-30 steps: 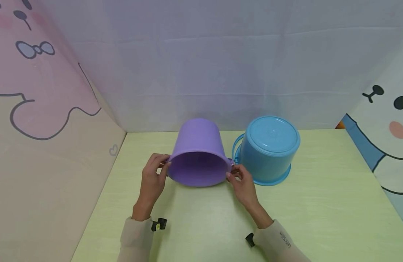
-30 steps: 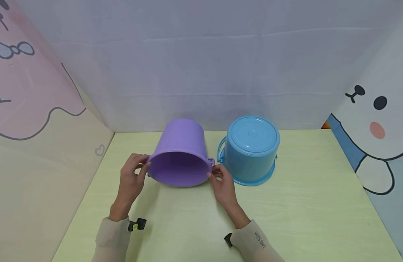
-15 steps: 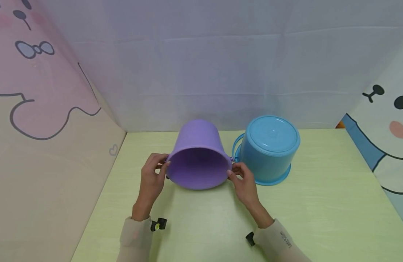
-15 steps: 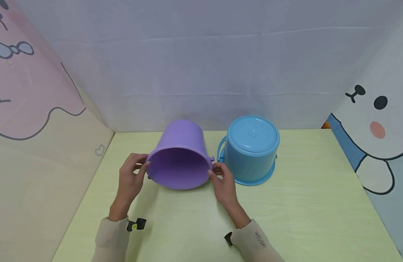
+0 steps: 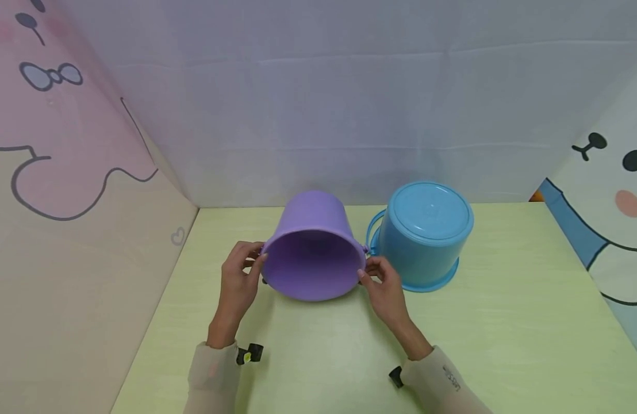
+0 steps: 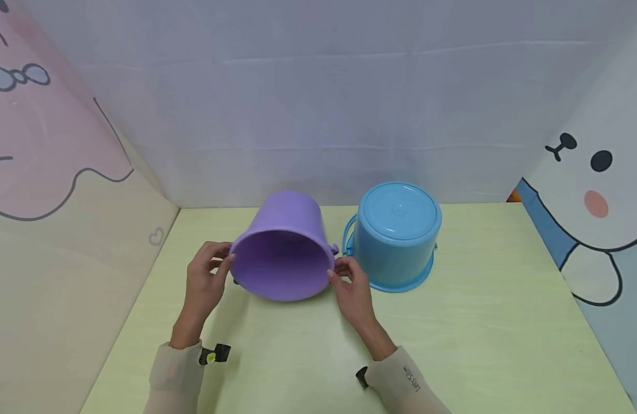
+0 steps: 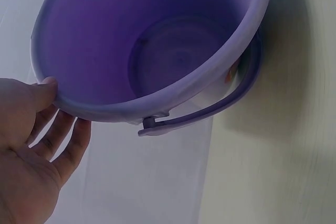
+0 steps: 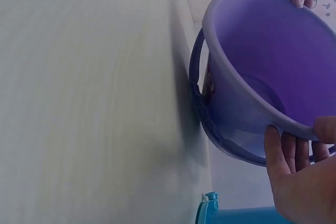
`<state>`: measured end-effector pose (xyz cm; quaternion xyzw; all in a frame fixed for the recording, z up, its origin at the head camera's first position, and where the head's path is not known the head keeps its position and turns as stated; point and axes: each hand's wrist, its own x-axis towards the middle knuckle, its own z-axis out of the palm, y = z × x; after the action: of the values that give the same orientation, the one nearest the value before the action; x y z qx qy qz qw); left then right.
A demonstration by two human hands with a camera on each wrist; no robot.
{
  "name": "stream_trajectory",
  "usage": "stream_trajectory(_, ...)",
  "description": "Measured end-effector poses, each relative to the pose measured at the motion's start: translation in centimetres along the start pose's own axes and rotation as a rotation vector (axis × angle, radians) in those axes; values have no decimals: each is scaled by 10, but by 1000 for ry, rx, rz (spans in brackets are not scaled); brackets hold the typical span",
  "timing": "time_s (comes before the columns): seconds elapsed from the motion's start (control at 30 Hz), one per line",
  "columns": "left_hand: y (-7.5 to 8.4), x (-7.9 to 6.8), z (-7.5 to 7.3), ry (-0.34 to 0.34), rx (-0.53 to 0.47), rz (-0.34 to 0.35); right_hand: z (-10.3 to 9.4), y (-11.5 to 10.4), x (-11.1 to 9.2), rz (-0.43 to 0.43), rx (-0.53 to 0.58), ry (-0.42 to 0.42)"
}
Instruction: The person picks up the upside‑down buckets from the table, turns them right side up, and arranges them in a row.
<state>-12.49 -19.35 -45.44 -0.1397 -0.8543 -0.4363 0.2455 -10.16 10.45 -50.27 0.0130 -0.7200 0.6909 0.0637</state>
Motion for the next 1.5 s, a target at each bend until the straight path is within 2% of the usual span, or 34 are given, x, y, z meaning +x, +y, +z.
stream_trajectory(0.23,-1,-1,-2,5,14,-13,1,4,-1,-11,12,-34)
stream_trajectory(0.7,-3,-6,-1,6,-9,-40,-2,2,-1,-56,8,-39)
stream_trajectory(1.0,-4,-8,-1,14,-61,-41,-5,-1,0,-123,31,-37)
stream_trajectory(1.5,1,-6,1,13,-141,-125,-7,-14,5,-162,44,-15)
